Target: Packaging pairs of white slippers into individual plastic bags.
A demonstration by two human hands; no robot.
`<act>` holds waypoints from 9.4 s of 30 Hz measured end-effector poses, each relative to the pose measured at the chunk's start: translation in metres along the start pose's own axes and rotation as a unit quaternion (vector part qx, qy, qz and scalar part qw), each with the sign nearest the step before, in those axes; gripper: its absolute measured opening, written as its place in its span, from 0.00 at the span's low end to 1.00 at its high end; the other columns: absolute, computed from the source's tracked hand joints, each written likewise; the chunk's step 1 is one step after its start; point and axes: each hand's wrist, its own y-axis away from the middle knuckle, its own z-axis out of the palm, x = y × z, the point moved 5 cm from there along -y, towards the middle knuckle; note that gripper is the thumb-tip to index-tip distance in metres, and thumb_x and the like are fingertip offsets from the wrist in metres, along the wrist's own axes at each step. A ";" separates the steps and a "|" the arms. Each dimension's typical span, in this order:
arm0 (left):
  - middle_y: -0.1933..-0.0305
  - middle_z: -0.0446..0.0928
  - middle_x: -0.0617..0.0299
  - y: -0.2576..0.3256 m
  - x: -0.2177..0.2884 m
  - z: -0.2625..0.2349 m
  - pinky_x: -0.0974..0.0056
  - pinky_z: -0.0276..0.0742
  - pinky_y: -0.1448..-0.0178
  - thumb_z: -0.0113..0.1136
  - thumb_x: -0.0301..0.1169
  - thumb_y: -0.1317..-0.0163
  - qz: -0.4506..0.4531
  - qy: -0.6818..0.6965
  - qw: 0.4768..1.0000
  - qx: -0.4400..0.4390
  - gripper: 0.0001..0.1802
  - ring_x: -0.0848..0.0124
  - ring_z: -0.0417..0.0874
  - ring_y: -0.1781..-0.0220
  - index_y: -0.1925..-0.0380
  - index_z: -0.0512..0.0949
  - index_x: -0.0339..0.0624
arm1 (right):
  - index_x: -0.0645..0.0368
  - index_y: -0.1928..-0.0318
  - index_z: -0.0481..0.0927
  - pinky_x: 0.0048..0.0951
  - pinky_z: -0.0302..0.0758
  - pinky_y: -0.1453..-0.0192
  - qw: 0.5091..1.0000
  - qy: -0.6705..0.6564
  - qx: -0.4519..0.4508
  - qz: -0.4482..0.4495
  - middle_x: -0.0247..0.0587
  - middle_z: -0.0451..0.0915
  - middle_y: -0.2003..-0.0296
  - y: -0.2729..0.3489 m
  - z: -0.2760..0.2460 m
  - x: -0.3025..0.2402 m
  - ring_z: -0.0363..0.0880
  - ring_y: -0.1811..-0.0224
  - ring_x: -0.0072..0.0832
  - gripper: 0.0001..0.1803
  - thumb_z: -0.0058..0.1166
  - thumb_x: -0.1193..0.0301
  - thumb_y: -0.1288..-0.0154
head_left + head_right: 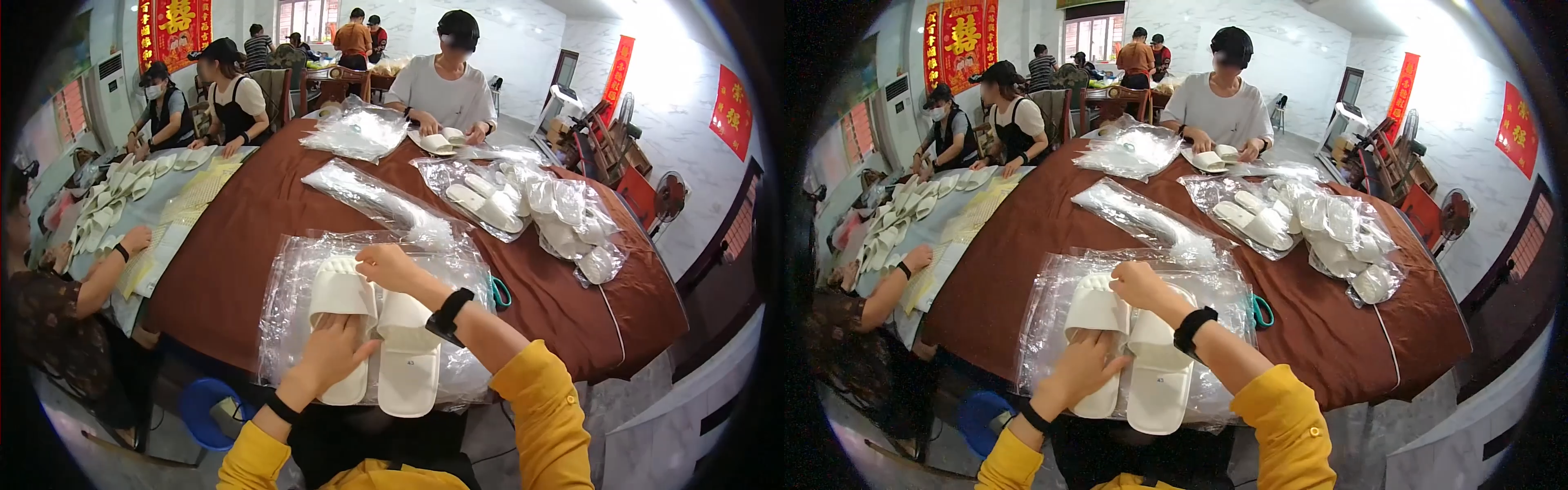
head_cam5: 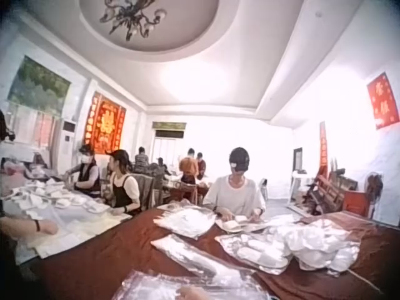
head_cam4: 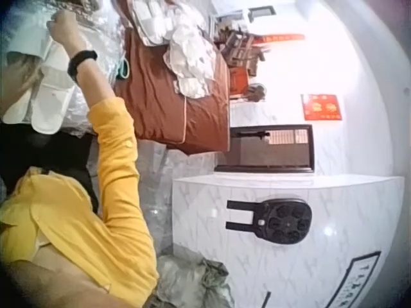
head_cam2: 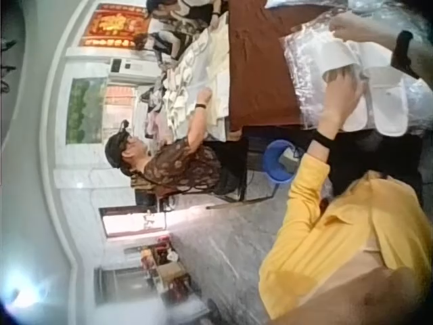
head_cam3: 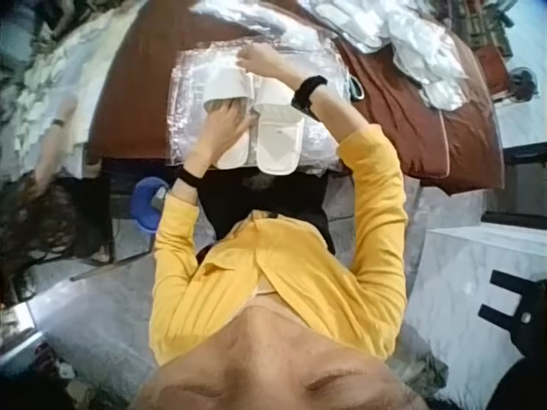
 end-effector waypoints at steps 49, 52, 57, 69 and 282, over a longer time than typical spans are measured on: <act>0.57 0.78 0.62 -0.071 -0.026 -0.019 0.69 0.80 0.51 0.64 0.22 0.39 -0.051 0.366 0.924 0.101 0.04 0.74 0.82 0.58 0.64 0.82 0.36 | 0.63 0.58 0.84 0.31 0.73 0.65 0.985 -0.133 0.111 0.002 0.47 0.83 0.70 0.062 0.007 0.004 0.79 0.71 0.31 0.10 0.59 0.71 0.37; 0.56 0.76 0.61 -0.071 -0.027 -0.017 0.69 0.80 0.52 0.64 0.23 0.39 -0.055 0.373 0.919 0.114 0.04 0.74 0.82 0.57 0.64 0.82 0.36 | 0.63 0.58 0.84 0.30 0.74 0.64 0.977 -0.167 0.129 -0.020 0.46 0.84 0.69 0.062 0.011 0.010 0.80 0.71 0.29 0.10 0.59 0.71 0.36; 0.57 0.77 0.62 -0.072 -0.031 -0.018 0.68 0.78 0.50 0.62 0.25 0.36 -0.043 0.307 0.944 0.117 0.04 0.74 0.81 0.55 0.63 0.81 0.37 | 0.63 0.57 0.84 0.27 0.75 0.63 0.970 -0.214 0.114 -0.021 0.41 0.85 0.67 0.063 0.013 0.013 0.80 0.68 0.23 0.09 0.55 0.72 0.31; 0.64 0.79 0.67 -0.072 -0.054 -0.011 0.72 0.74 0.55 0.59 0.28 0.33 -0.108 0.429 0.890 0.108 0.05 0.80 0.77 0.62 0.61 0.79 0.38 | 0.62 0.50 0.64 0.23 0.75 0.57 0.939 -0.312 0.142 -0.014 0.39 0.85 0.61 0.068 0.002 0.001 0.75 0.66 0.19 0.06 0.42 0.75 0.23; 0.30 0.66 0.50 0.001 0.008 0.014 0.27 0.35 0.25 0.58 0.43 0.41 0.067 -0.034 0.997 0.002 0.24 0.38 0.55 0.25 0.44 0.76 0.53 | 0.55 0.52 0.88 0.30 0.71 0.69 0.898 0.312 0.303 -0.071 0.43 0.82 0.75 0.077 -0.350 -0.020 0.74 0.77 0.26 0.26 0.42 0.82 0.49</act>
